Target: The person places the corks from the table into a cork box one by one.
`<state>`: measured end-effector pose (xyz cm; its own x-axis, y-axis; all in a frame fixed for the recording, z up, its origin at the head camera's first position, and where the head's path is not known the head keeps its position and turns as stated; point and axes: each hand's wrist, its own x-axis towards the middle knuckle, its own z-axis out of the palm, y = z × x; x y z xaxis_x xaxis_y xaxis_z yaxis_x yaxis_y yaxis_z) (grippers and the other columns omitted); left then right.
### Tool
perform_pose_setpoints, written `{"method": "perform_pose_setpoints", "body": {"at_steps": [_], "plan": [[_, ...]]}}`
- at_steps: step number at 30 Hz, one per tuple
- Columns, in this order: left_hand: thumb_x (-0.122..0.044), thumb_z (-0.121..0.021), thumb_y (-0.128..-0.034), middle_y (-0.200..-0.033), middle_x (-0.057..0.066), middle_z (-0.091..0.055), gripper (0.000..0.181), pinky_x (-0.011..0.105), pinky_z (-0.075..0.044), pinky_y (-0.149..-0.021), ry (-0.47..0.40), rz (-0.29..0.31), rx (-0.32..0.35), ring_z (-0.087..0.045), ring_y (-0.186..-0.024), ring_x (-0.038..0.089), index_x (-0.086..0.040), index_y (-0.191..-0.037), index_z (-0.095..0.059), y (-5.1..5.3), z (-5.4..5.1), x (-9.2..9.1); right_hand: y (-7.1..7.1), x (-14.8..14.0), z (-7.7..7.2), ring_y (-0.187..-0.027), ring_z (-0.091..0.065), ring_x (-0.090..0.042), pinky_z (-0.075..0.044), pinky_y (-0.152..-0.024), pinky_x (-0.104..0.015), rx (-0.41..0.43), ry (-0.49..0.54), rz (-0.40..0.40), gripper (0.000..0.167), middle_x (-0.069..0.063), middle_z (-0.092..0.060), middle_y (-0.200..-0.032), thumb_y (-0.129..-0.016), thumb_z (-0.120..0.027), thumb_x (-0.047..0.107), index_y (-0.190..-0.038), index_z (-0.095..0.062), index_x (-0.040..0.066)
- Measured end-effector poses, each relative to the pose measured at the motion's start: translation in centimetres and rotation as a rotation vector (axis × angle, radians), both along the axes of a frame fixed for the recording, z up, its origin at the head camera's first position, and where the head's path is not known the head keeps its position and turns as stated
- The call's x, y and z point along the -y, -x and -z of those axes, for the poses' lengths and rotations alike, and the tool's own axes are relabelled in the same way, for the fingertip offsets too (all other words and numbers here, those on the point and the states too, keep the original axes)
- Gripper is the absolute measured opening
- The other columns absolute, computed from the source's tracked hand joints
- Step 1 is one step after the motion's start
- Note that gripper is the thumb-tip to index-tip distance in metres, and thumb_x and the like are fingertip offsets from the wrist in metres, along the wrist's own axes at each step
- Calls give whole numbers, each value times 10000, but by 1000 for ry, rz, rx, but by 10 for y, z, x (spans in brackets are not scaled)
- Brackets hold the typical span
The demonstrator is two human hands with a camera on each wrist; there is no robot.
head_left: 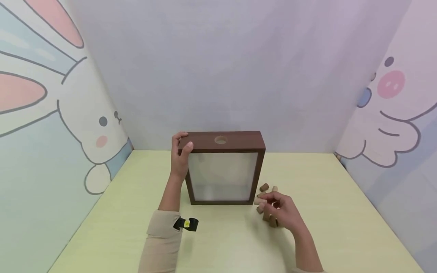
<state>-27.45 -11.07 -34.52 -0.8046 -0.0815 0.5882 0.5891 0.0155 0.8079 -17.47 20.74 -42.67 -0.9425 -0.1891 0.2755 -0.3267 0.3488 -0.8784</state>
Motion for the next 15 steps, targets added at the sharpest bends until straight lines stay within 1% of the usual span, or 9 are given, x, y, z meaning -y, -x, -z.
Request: {"method": "perform_pose_setpoints", "body": {"at_steps": [3, 6, 9, 11, 15], "plan": [[-346, -501, -852, -1316, 69, -340, 503, 474, -233, -935, 8, -5, 2, -304, -1180, 171, -52, -1248, -401, -1, -1, 0, -3, 1, -13, -664, -497, -145, -414, -585, -272, -88, 30, -37, 153, -62, -646, -834, -805, -659, -56, -955, -660, -22], [-334, -498, -853, -1296, 38, -356, 490, 461, -237, -936, 7, -10, -7, -314, -1175, 165, -52, -1244, -407, -1, -2, 0, -1, 0, -22, -651, -486, -150, -405, -573, -266, -155, 62, -69, 191, -107, -612, -810, -791, -653, -97, -975, -638, -49], [-318, -495, -854, -1287, 36, -362, 485, 448, -240, -935, -2, -2, -19, -319, -1169, 163, -45, -1245, -408, 0, -2, 0, 3, -3, -26, -683, -512, -144, -424, -598, -246, -156, 112, -67, 228, -94, -610, -847, -780, -670, -93, -997, -625, -37], [-317, -493, -854, -1283, 42, -366, 488, 440, -244, -928, -6, 2, -21, -322, -1160, 163, -43, -1249, -408, 1, -1, 0, 5, -5, -28, -693, -528, -141, -434, -606, -235, -152, 164, -78, 232, -84, -606, -860, -782, -668, -96, -1002, -614, -45], [-313, -490, -856, -1285, 53, -368, 488, 425, -249, -918, -13, 5, -19, -327, -1148, 161, -41, -1253, -409, 0, 3, -1, 7, -8, -33, -702, -548, -130, -449, -595, -220, -151, 296, -145, 225, -67, -596, -862, -803, -622, -122, -1021, -590, -76]]}}
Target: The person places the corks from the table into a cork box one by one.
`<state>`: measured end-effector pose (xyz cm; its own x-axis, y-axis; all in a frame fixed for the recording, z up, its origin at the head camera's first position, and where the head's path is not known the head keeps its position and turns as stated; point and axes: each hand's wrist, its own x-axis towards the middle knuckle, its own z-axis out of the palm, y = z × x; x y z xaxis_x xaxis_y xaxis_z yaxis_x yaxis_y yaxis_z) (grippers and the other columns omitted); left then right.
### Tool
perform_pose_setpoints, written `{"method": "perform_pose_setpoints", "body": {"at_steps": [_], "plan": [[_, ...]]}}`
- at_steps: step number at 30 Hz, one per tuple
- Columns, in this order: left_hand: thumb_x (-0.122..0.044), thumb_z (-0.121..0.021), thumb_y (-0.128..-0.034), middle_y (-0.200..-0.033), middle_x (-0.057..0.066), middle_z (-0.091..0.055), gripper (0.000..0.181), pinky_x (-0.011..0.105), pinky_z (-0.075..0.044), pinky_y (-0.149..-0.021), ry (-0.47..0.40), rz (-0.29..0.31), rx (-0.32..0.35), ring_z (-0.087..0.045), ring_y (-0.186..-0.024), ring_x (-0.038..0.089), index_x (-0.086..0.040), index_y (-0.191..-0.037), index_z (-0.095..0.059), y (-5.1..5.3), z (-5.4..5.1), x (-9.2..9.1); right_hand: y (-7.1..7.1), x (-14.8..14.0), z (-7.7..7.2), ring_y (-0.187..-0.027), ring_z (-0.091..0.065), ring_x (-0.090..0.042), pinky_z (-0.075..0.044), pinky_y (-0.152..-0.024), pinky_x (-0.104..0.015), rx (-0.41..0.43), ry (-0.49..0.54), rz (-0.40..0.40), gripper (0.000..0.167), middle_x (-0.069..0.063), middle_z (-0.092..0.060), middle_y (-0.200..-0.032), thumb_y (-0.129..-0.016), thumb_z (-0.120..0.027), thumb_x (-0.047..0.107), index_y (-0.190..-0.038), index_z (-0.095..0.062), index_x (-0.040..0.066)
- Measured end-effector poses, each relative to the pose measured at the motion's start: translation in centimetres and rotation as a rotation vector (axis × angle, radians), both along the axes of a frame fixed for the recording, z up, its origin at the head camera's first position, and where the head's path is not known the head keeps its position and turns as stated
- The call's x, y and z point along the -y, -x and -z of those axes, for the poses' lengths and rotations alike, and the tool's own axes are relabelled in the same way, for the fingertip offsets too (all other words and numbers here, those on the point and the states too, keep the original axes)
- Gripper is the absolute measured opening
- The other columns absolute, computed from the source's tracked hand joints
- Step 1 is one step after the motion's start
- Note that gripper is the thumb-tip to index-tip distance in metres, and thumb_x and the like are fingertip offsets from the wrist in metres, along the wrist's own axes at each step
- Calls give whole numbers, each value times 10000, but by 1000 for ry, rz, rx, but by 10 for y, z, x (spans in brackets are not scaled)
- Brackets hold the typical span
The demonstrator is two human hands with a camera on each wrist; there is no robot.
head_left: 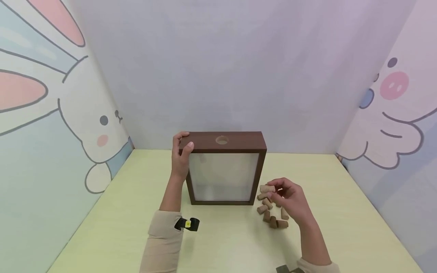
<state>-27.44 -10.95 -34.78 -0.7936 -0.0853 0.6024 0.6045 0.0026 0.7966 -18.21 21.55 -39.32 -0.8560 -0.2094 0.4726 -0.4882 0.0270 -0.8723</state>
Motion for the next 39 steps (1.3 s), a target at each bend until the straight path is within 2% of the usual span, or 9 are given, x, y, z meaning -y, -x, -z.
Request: {"method": "perform_pose_setpoints", "body": {"at_steps": [3, 5, 11, 17, 23, 30, 39], "plan": [[-315, -493, -851, -1285, 49, -374, 490, 429, -251, -911, -5, -17, 3, -334, -1141, 159, -43, -1250, -415, -3, 2, 0, 0, 1, -5, -758, -568, -116, -465, -608, -213, 3, 75, -51, 226, -39, -609, -921, -828, -581, -126, -1049, -583, -78], [-315, -495, -846, -1284, 43, -376, 489, 434, -249, -912, -7, -29, 1, -333, -1146, 155, -44, -1245, -418, -4, 3, 0, 1, 3, -9, -792, -574, -109, -467, -611, -208, 2, 103, -58, 232, -22, -618, -949, -840, -563, -122, -1062, -594, -61], [-300, -496, -849, -1287, 56, -377, 484, 443, -240, -928, -11, -36, -11, -330, -1159, 160, -27, -1241, -417, -4, 3, 0, -1, 10, -24, -785, -570, -113, -468, -616, -195, -32, 179, 3, 299, -24, -614, -892, -833, -573, -126, -1103, -620, -9], [-270, -494, -849, -1287, 62, -377, 488, 415, -253, -919, -25, -21, -6, -336, -1147, 165, -24, -1263, -412, -1, 2, -2, -1, 18, -44, -791, -560, -130, -463, -654, -195, -37, 301, 61, 258, -46, -613, -876, -805, -581, -167, -1037, -606, -57], [-259, -495, -851, -1293, 69, -380, 493, 403, -266, -916, -30, -14, -6, -348, -1145, 173, -19, -1273, -407, 2, -1, -4, 7, 21, -61, -793, -532, -147, -444, -683, -213, -53, 393, 96, 256, -61, -590, -884, -814, -556, -176, -1024, -620, -44], [-313, -503, -839, -1286, 33, -397, 478, 442, -242, -938, -17, -52, 5, -335, -1177, 150, -46, -1232, -444, 0, -1, -4, 17, 24, -82, -755, -493, -155, -429, -665, -221, -89, 472, 71, 253, -69, -556, -847, -814, -551, -176, -1009, -632, -37], [-287, -493, -864, -1315, 87, -395, 439, 438, -242, -951, 3, -8, -7, -341, -1204, 160, -42, -1227, -461, -2, -4, -1, 34, 27, -100, -707, -481, -166, -426, -666, -238, -106, 547, 15, 245, -91, -548, -818, -806, -551, -179, -988, -641, -43]]}}
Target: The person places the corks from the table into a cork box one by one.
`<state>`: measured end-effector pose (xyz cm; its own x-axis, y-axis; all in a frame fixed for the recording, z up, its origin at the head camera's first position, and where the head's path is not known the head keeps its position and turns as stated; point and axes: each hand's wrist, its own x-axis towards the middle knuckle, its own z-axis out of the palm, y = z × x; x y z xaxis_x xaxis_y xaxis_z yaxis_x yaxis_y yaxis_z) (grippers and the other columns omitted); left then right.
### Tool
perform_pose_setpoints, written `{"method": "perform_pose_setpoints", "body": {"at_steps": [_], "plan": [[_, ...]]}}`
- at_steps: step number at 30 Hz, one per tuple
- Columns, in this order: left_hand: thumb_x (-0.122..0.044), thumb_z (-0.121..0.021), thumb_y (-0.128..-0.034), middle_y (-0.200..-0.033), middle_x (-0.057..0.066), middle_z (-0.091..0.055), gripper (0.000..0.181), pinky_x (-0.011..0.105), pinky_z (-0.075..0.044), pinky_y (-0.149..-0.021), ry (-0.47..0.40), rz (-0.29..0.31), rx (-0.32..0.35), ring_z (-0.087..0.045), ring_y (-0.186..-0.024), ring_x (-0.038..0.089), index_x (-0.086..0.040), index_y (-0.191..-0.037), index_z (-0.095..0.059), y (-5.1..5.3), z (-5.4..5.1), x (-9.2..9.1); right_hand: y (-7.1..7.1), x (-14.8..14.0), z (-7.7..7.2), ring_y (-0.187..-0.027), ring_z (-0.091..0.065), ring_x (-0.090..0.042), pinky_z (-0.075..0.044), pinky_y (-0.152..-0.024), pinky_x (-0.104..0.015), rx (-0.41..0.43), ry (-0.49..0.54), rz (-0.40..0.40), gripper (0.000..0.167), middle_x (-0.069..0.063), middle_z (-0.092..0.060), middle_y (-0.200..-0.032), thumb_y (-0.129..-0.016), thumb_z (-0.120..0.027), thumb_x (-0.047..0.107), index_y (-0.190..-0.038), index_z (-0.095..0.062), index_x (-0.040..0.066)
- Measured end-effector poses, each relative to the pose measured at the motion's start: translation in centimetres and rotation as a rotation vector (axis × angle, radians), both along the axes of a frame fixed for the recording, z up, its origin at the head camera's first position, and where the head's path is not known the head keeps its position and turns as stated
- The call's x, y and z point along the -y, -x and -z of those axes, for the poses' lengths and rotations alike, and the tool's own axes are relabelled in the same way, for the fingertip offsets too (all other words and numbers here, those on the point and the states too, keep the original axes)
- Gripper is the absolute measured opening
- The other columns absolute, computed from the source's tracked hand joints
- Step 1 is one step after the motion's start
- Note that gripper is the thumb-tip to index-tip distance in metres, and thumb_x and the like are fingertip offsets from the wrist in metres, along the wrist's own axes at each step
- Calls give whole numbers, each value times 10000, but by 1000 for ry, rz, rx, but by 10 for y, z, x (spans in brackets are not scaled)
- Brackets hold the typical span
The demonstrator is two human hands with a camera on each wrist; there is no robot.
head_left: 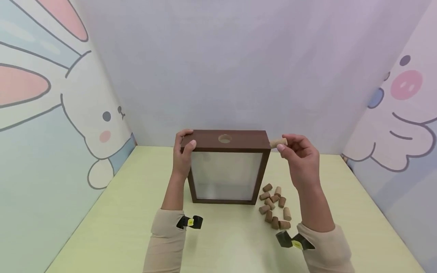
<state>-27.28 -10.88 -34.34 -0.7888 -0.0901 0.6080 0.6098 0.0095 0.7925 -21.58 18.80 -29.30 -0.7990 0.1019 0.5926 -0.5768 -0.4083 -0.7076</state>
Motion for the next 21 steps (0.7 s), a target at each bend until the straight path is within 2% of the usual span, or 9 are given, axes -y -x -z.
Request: {"method": "perform_pose_setpoints", "body": {"at_steps": [5, 10, 16, 21], "plan": [[-276, -483, -880, -1307, 74, -403, 408, 438, -242, -953, 16, 33, -8, -341, -1210, 173, -22, -1200, -481, -2, -1, 1, 8, 4, -7, -710, -476, -173, -429, -657, -235, -10, 37, -25, 250, -101, -558, -836, -809, -539, -186, -983, -644, -40], [-274, -483, -880, -1296, 81, -404, 383, 438, -235, -946, 10, 27, 5, -318, -1230, 163, -10, -1157, -483, -3, 0, 2, 14, 11, -16, -725, -496, -174, -444, -659, -231, -6, 49, -34, 239, -106, -576, -859, -799, -566, -174, -970, -650, -29], [-220, -479, -868, -1289, 105, -388, 369, 443, -223, -954, 0, 31, 0, -305, -1235, 188, 11, -1157, -471, -1, 2, 2, 23, 22, -26, -732, -531, -156, -447, -655, -225, 26, -4, -10, 254, -81, -597, -843, -793, -587, -158, -954, -666, 22], [-262, -480, -873, -1269, 102, -408, 385, 442, -219, -969, 13, 21, 10, -325, -1228, 177, -3, -1157, -481, -1, -2, 1, 32, 33, -34, -758, -542, -148, -413, -628, -226, 54, -58, -24, 244, -56, -602, -842, -803, -616, -109, -961, -672, 68]]}}
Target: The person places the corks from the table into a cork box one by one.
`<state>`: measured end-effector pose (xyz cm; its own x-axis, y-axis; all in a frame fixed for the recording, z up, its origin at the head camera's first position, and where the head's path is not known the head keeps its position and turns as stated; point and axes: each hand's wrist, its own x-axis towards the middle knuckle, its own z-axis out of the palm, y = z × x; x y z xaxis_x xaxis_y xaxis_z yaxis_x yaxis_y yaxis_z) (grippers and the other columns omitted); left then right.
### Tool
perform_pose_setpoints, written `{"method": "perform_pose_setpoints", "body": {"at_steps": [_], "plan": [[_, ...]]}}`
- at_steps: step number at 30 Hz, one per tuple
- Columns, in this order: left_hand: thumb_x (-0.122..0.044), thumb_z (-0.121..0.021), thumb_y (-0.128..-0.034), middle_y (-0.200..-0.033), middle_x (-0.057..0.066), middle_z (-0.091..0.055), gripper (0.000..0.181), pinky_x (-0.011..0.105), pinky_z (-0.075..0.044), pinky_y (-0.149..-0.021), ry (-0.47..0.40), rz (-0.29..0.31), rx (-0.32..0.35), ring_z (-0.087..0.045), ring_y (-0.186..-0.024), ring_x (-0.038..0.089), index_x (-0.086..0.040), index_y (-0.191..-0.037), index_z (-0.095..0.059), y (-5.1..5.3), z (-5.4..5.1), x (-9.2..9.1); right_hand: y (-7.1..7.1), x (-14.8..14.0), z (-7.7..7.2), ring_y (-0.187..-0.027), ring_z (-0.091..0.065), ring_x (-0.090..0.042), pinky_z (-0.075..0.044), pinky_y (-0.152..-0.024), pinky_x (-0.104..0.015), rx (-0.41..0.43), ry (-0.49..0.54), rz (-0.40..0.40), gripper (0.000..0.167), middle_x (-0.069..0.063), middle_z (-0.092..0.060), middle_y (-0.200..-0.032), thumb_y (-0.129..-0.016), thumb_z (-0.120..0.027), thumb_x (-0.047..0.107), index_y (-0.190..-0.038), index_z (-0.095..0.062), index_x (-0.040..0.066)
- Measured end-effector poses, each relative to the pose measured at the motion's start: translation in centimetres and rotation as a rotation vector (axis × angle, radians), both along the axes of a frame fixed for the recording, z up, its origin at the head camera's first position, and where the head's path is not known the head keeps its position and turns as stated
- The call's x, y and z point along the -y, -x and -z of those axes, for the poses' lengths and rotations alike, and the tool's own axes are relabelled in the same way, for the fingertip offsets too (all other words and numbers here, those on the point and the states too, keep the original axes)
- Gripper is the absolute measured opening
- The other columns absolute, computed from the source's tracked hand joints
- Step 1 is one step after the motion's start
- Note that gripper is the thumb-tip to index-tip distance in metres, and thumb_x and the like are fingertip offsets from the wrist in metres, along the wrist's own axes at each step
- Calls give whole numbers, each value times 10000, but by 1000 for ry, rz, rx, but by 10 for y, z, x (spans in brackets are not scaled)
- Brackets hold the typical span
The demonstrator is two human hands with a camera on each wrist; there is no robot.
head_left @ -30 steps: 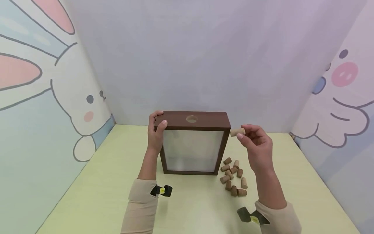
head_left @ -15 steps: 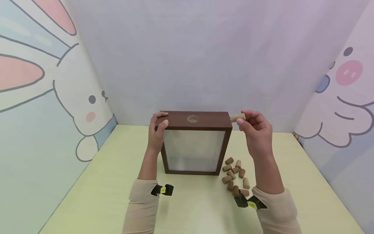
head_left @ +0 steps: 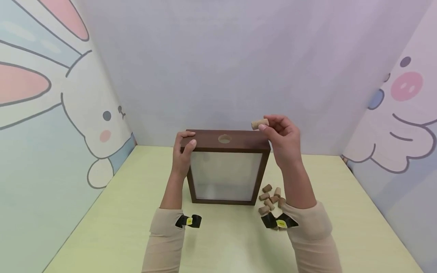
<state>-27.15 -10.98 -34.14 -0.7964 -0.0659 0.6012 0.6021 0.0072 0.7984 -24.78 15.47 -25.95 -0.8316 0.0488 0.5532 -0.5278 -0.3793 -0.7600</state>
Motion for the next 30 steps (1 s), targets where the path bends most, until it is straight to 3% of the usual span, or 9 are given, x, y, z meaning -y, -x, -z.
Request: {"method": "perform_pose_setpoints", "body": {"at_steps": [8, 17, 20, 25, 30], "plan": [[-233, -469, -900, -1165, 60, -449, 305, 335, -288, -891, -61, 47, 54, -408, -1075, 175, -6, -1104, -480, -2, -5, 1, 9, 17, -9, -747, -537, -149, -423, -634, -261, 79, -130, -7, 199, -30, -593, -854, -820, -662, -8, -994, -661, 88], [-225, -458, -889, -1232, 79, -447, 351, 337, -295, -902, -78, 49, 32, -419, -1089, 185, 16, -1143, -483, -1, -3, -1, 20, 32, -14, -751, -536, -160, -403, -604, -255, 240, -198, -48, 276, -27, -613, -906, -828, -678, 56, -1100, -632, 43], [-230, -459, -888, -1243, 84, -447, 365, 340, -294, -907, -69, 43, 32, -419, -1095, 185, 17, -1156, -485, 0, -4, -2, 23, 35, -17, -769, -522, -177, -401, -576, -260, 288, -337, -59, 308, -37, -617, -941, -832, -681, 83, -1127, -618, 25], [-227, -455, -885, -1260, 90, -439, 377, 338, -289, -911, -62, 40, 38, -411, -1112, 175, 25, -1164, -483, -1, -4, -2, 28, 37, -27, -819, -528, -212, -394, -588, -292, 308, -679, -64, 324, -66, -632, -995, -830, -689, 138, -1131, -626, 34], [-222, -444, -896, -1281, 111, -423, 380, 343, -284, -921, -71, 51, 28, -404, -1126, 184, 37, -1172, -471, -1, -4, -2, 34, 40, -37, -845, -544, -238, -369, -622, -330, 299, -865, -109, 274, -82, -642, -989, -814, -695, 110, -1076, -640, 49]]}}
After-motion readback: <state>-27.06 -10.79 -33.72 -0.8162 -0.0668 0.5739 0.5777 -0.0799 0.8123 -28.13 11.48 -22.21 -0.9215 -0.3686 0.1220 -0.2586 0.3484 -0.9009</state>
